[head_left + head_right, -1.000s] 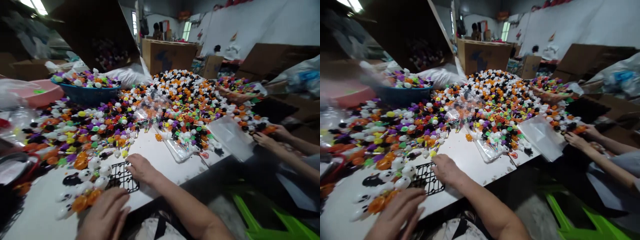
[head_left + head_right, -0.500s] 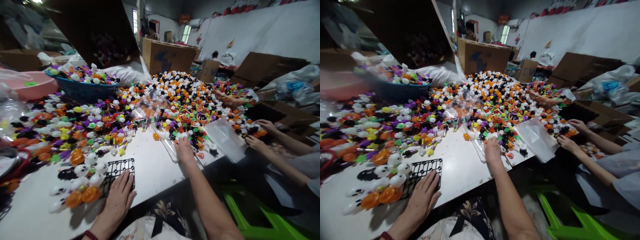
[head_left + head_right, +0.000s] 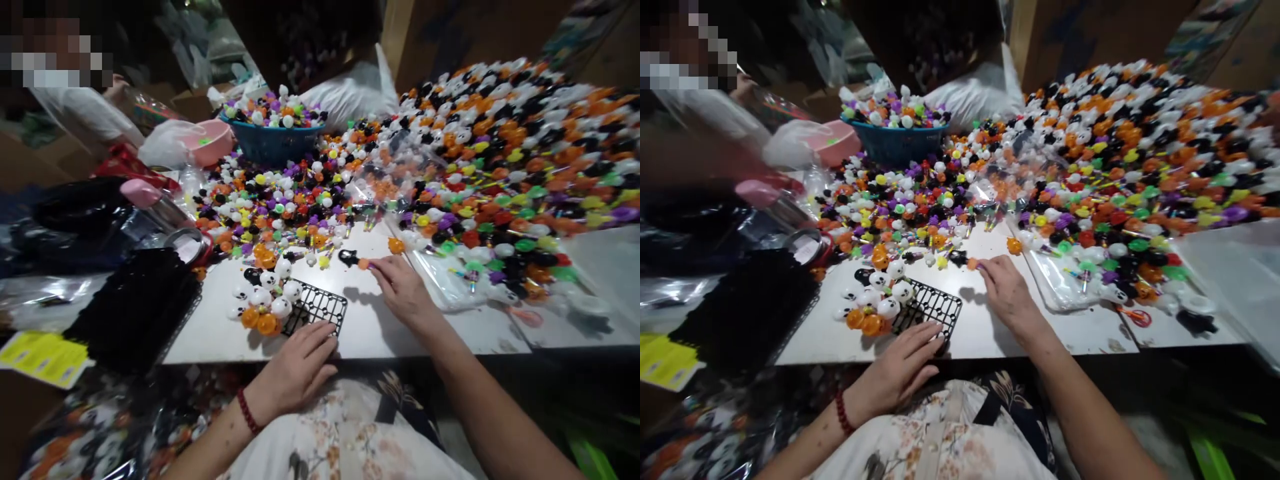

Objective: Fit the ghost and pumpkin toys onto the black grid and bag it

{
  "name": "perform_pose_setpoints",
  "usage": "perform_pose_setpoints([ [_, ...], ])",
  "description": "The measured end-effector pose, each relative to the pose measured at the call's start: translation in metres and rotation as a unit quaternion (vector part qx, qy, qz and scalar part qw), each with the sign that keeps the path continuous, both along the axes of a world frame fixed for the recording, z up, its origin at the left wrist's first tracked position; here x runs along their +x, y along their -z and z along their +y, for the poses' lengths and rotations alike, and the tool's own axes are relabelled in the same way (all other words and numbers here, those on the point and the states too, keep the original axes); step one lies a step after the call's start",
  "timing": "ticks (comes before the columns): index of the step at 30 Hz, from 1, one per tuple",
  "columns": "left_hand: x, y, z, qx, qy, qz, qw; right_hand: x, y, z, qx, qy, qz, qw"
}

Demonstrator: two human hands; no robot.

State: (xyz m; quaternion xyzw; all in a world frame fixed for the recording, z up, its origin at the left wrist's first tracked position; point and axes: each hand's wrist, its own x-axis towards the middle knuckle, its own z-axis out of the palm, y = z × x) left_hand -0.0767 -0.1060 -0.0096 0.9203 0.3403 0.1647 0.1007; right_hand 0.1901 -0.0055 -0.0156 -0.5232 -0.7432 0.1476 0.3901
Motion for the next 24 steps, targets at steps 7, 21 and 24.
perform_pose_setpoints([
  [7, -0.044, -0.070, 0.034, 0.062, -0.149, -0.043, 0.986, -0.082, -0.007, 0.024, -0.092, -0.120, 0.048, 0.987],
  [21, -0.053, -0.053, 0.088, -0.027, -0.110, 0.008, 0.994, -0.133, -0.023, 0.032, -0.183, -0.183, 0.016, 0.966],
  [24, -0.057, -0.048, 0.091, -0.023, -0.085, 0.027, 0.996, -0.136, -0.022, 0.028, -0.228, -0.165, 0.023, 0.959],
])
